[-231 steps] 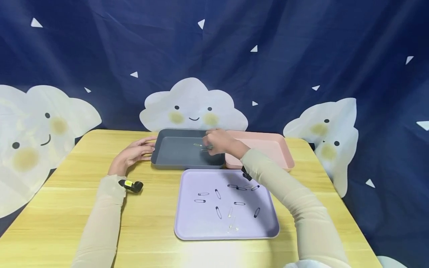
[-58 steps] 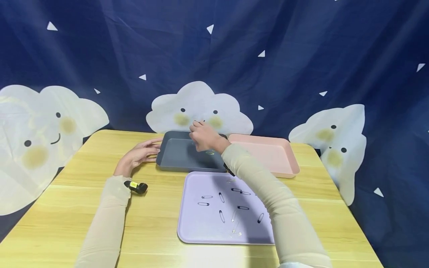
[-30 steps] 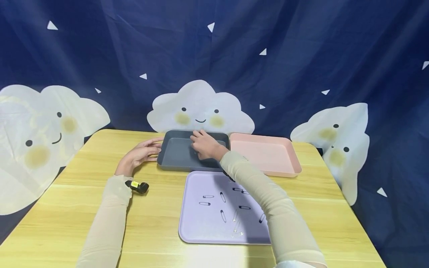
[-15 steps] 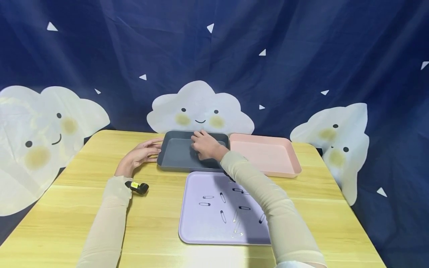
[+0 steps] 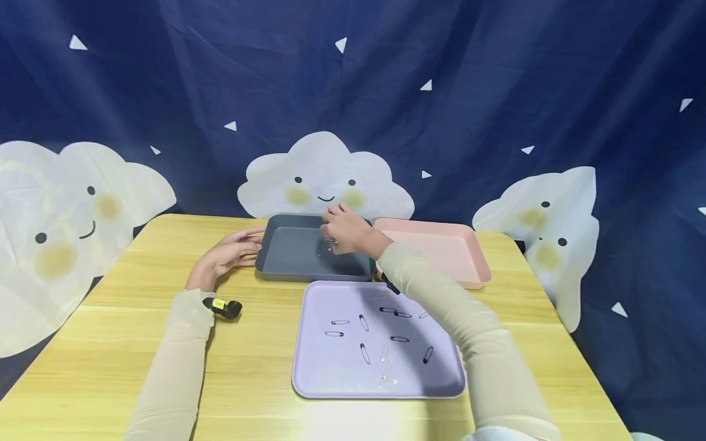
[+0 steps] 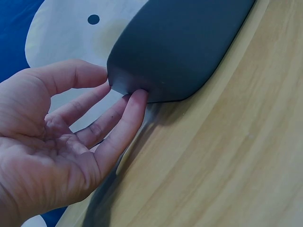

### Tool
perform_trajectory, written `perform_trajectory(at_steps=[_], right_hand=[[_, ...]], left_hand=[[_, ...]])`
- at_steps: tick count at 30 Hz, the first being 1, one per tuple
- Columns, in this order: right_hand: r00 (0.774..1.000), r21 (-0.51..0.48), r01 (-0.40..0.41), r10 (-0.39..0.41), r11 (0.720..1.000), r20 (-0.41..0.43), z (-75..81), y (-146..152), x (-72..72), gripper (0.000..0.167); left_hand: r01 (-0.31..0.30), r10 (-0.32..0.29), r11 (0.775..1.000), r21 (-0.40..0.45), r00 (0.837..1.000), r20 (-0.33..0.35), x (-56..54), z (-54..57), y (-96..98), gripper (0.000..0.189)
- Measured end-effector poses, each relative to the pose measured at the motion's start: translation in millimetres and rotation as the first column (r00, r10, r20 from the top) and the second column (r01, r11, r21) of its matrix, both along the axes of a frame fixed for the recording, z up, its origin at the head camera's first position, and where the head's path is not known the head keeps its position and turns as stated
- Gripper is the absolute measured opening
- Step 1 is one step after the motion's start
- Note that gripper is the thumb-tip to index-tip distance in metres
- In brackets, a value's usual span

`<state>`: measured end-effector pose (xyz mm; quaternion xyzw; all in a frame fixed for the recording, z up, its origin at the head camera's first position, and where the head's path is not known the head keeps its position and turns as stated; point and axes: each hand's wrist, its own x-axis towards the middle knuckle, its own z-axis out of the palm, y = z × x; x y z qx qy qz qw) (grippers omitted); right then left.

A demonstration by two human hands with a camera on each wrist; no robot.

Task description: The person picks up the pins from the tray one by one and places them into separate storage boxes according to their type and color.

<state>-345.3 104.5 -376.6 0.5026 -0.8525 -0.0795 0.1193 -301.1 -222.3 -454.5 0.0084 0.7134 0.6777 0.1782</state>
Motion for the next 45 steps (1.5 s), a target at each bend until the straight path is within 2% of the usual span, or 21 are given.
perform_trajectory(at_steps=[4, 9, 15, 19, 24, 29, 38, 45], right_hand=[[0.999, -0.096, -0.017, 0.021, 0.995, 0.035, 5.3, 15.1, 7.4, 0.015], [0.995, -0.216, -0.037, 0.056, 0.976, 0.082, 5.8, 39.3, 26.1, 0.014], [0.994, -0.261, -0.017, 0.043, 0.965, 0.097, 3.7, 72.7, 46.9, 0.013], [0.997, -0.284, -0.012, 0.034, 0.959, 0.072, -0.4, 94.3, 59.6, 0.014], [1.000, -0.273, -0.009, 0.017, 0.962, 0.024, -5.3, 118.4, 74.1, 0.018], [1.000, -0.231, 0.022, -0.019, 0.973, 0.017, -9.0, 137.6, 86.2, 0.021], [0.998, -0.191, -0.029, 0.019, 0.981, -0.055, -19.9, 162.4, 97.0, 0.022], [0.998, -0.152, 0.026, -0.033, 0.988, -0.048, -26.2, 170.3, 103.5, 0.021]], left_hand=[[-0.007, 0.007, 1.000, -0.006, 1.000, -0.005, 0.8, 0.0, -0.2, 0.065], [-0.009, 0.009, 1.000, -0.012, 1.000, -0.003, 3.8, 1.9, 0.3, 0.065], [-0.005, 0.005, 1.000, -0.012, 1.000, 0.002, 5.1, 2.5, 1.1, 0.066], [-0.004, 0.004, 1.000, -0.013, 1.000, 0.005, 4.1, 1.9, 1.5, 0.065], [-0.009, 0.009, 1.000, -0.013, 1.000, 0.013, 2.5, 0.8, 2.3, 0.065], [-0.013, 0.013, 1.000, -0.007, 1.000, 0.014, 2.0, -0.7, 2.8, 0.064], [-0.010, 0.010, 1.000, -0.009, 1.000, 0.006, 2.5, 0.7, 2.6, 0.065], [-0.008, 0.009, 1.000, -0.014, 1.000, 0.007, 1.7, 1.6, 1.5, 0.065]])
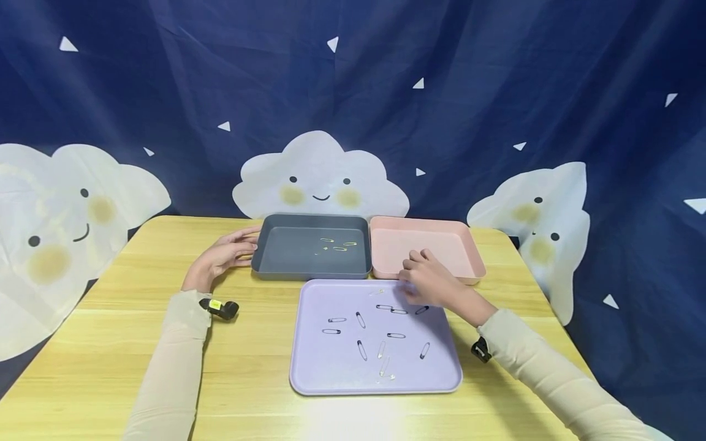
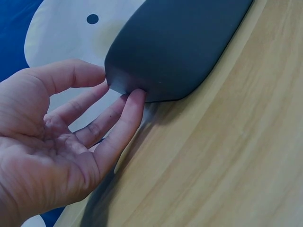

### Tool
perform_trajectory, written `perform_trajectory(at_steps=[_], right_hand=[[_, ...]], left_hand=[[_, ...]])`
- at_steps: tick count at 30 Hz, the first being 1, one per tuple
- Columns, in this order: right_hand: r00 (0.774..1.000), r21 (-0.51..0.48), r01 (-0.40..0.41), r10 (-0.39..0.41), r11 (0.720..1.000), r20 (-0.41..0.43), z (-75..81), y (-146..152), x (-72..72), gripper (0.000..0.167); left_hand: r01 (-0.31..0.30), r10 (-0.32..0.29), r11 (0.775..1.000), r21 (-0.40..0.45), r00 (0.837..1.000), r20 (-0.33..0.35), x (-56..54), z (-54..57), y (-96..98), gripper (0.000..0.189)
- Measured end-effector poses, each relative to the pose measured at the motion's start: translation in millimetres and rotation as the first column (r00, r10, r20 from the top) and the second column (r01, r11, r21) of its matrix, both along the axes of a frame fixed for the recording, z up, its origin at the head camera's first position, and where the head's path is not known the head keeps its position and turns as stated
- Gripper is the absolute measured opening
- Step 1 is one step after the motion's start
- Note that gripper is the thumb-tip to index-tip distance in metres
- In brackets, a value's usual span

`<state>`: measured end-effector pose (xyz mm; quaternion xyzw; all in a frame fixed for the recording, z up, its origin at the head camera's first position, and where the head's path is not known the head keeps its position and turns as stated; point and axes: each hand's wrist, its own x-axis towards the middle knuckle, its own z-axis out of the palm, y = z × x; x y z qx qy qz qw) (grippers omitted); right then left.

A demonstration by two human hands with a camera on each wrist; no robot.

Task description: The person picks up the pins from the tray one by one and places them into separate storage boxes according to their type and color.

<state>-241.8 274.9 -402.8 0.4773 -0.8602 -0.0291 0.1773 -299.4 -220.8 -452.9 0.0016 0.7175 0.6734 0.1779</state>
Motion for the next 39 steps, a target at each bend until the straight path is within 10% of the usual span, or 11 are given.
perform_trajectory(at_steps=[39], right_hand=[[0.962, 0.096, 0.157, -0.174, 0.983, 0.210, -12.5, 0.1, 12.2, 0.026]], left_hand=[[0.031, -0.031, 1.000, 0.004, 0.999, -0.017, 0.9, 2.2, -0.7, 0.063]])
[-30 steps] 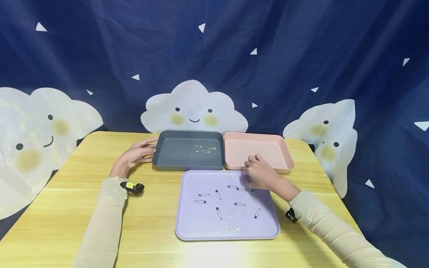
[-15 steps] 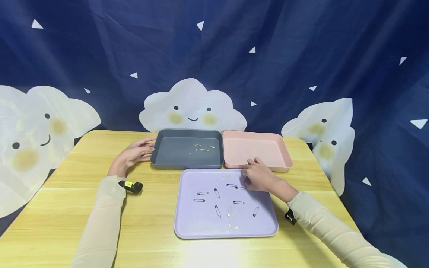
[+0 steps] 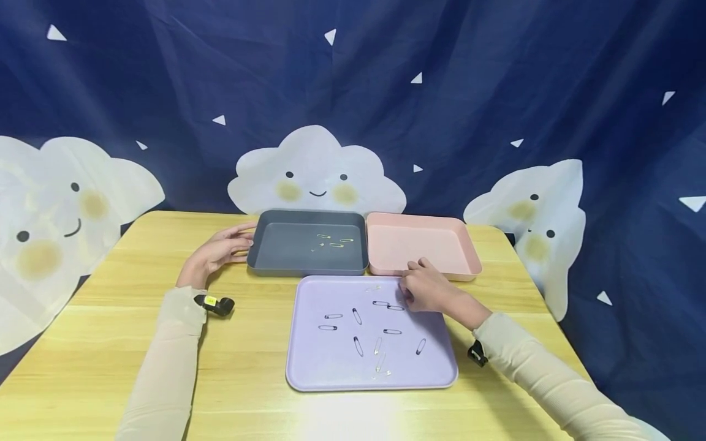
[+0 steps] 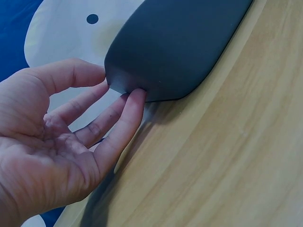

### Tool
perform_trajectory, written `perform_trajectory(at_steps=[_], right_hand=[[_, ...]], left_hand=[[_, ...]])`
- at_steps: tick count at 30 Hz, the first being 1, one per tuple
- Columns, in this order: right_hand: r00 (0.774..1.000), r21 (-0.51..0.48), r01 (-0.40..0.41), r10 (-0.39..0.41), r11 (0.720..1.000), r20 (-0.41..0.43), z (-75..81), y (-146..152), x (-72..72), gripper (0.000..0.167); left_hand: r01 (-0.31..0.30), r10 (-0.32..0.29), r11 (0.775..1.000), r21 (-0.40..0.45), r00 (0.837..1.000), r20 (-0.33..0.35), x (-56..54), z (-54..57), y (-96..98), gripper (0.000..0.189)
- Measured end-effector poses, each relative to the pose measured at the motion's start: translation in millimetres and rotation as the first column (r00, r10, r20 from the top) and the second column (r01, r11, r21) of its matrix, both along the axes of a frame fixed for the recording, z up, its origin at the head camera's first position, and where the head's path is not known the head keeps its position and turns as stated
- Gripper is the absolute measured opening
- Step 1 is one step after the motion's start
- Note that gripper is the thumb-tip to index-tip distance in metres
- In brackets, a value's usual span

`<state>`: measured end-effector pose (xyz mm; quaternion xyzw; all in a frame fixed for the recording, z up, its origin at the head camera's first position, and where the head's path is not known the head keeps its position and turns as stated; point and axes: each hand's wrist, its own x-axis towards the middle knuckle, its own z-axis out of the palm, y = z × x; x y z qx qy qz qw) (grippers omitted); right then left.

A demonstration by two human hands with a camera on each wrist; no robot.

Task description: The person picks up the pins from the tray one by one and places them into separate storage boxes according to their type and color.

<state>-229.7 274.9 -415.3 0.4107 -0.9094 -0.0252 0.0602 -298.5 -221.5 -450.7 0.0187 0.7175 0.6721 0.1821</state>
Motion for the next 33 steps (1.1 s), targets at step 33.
perform_trajectory(at_steps=[33], right_hand=[[1.000, 0.002, -0.031, 0.031, 1.000, 0.001, 13.8, -10.3, -2.9, 0.025]], left_hand=[[-0.012, 0.012, 1.000, -0.003, 0.999, 0.029, 4.3, 8.4, 1.8, 0.067]])
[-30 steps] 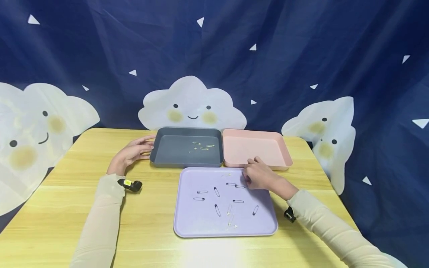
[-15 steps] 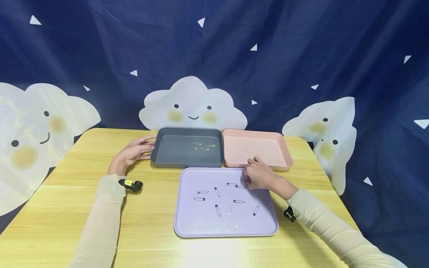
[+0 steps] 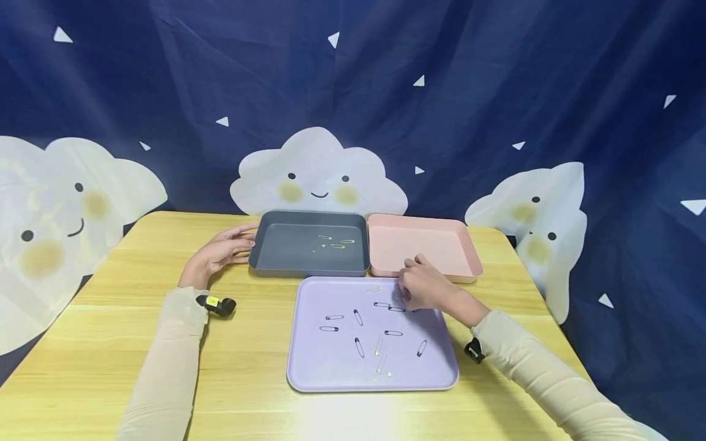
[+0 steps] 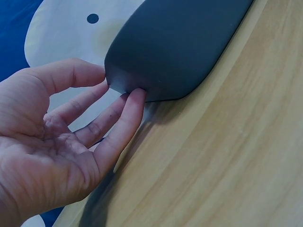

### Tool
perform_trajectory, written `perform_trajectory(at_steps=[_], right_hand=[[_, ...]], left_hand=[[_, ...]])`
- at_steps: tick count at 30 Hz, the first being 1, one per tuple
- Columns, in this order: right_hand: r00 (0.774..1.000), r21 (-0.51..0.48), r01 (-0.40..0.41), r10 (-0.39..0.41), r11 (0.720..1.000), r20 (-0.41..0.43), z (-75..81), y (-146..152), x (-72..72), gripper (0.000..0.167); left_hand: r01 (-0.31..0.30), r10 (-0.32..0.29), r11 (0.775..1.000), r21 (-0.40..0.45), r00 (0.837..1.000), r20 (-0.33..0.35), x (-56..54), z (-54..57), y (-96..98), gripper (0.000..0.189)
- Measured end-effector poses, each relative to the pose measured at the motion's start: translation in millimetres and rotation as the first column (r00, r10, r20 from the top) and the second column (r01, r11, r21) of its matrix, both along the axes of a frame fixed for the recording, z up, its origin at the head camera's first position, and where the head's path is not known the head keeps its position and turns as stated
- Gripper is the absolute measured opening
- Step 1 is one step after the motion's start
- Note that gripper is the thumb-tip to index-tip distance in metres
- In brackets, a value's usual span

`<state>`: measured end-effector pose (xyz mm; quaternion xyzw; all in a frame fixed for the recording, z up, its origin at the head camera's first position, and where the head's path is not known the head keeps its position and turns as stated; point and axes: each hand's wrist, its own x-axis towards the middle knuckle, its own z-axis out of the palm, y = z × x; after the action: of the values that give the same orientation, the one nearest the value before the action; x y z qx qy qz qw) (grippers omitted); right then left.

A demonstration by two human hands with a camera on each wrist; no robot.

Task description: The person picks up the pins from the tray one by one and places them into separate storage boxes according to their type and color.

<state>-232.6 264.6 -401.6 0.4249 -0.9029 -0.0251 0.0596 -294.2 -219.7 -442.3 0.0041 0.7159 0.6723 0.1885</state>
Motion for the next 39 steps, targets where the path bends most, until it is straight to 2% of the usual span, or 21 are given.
perform_trajectory(at_steps=[4, 11, 21, 29, 33, 39], right_hand=[[1.000, -0.002, -0.004, 0.004, 1.000, 0.005, 1.8, -3.1, 0.5, 0.025], [1.000, -0.005, -0.011, 0.011, 1.000, -0.014, 4.2, -7.9, -0.9, 0.022], [0.997, -0.029, -0.029, 0.027, 0.999, -0.067, 12.3, -18.1, -5.0, 0.019], [0.998, -0.061, -0.037, 0.034, 0.997, -0.050, 20.1, -33.3, -13.2, 0.018], [0.996, -0.061, -0.060, 0.056, 0.996, -0.066, 24.1, -42.7, -18.4, 0.019], [0.993, -0.068, -0.098, 0.093, 0.993, -0.071, 29.7, -53.2, -27.3, 0.018]], left_hand=[[-0.006, 0.006, 1.000, -0.010, 1.000, -0.019, -3.1, -6.3, -1.5, 0.066], [-0.002, 0.002, 1.000, -0.003, 0.999, -0.033, -3.9, -11.2, -1.9, 0.065], [0.001, -0.001, 1.000, 0.007, 1.000, -0.030, -4.0, -11.9, -2.7, 0.065], [-0.005, 0.005, 1.000, 0.002, 1.000, -0.023, -4.7, -13.6, -1.9, 0.065], [-0.006, 0.006, 1.000, 0.000, 1.000, -0.020, -2.6, -10.2, -1.5, 0.065], [0.000, 0.000, 1.000, 0.012, 1.000, 0.000, 5.3, 5.2, 1.6, 0.067]])
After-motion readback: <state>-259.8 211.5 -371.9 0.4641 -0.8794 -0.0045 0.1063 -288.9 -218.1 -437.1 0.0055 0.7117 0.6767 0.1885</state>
